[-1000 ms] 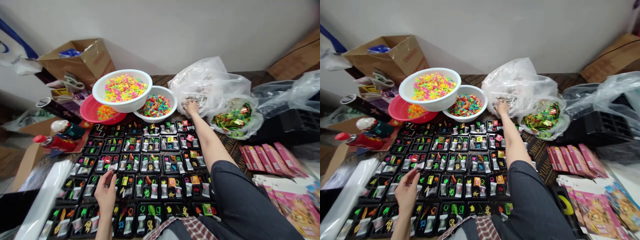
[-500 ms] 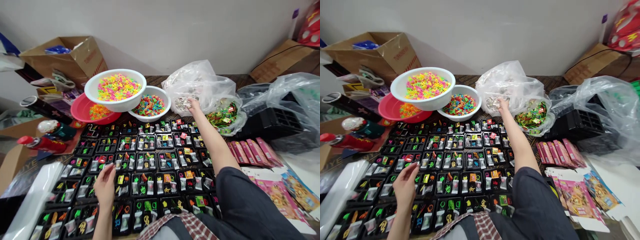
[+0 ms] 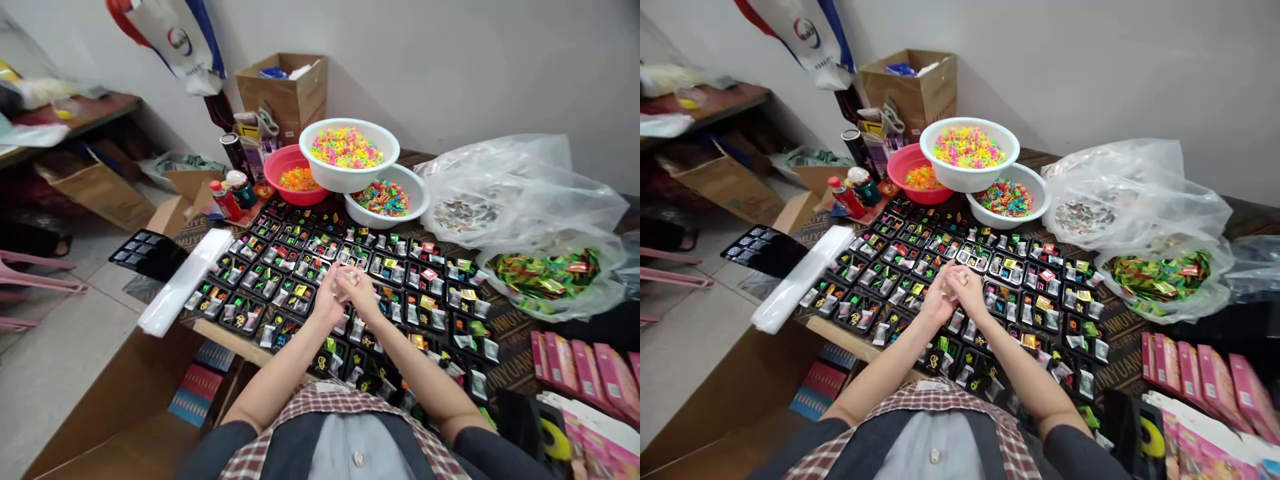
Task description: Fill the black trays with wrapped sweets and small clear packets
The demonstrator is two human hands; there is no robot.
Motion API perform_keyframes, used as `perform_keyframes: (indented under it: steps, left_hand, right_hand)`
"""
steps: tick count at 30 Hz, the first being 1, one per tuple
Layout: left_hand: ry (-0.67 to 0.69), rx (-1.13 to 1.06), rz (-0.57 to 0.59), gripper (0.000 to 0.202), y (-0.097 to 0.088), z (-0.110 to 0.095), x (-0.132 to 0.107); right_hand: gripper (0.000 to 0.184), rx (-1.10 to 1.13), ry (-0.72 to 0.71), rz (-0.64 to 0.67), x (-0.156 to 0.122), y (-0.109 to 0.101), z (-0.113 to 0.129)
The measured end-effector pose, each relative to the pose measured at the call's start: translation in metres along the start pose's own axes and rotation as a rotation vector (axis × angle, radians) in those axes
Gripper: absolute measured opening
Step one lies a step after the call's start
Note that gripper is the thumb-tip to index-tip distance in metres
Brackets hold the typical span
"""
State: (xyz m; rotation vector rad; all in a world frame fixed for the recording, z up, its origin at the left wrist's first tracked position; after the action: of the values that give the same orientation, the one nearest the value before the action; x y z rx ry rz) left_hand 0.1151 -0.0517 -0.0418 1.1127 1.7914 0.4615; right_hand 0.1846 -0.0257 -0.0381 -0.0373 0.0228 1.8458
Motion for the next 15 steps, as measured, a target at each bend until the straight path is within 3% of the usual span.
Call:
perform_keyframes:
  steps: [6, 11, 15]
  left_hand:
    - [0.067, -0.102, 0.048, 0.042, -0.031, -0.025, -0.013]
    - [0.096, -0.151, 0.116, 0.039, -0.044, -0.034, -0.015]
    - [0.07, -0.171, 0.154, 0.037, -0.053, -0.047, -0.004]
  right_hand:
    - [0.027, -0.319, -0.276, -0.096, -0.02, 0.048, -0.006]
    - [0.032, -0.575, -0.342, -0.191, -0.025, 0.074, -0.01]
    - [0.031, -0.623, -0.359, -0.201, -0.015, 0.09, -0.012]
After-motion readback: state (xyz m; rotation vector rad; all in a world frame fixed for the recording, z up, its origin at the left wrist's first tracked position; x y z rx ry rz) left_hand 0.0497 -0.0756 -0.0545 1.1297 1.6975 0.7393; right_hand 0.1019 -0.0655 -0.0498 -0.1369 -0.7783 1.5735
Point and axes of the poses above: each hand's wrist, its own x-axis towards the middle knuckle, its own y-axis out of the palm, z = x × y, the point moved 1 cm from there along x, towards the middle knuckle, and after that the axes turned 5 degrees about x, right-handed, at the moved point
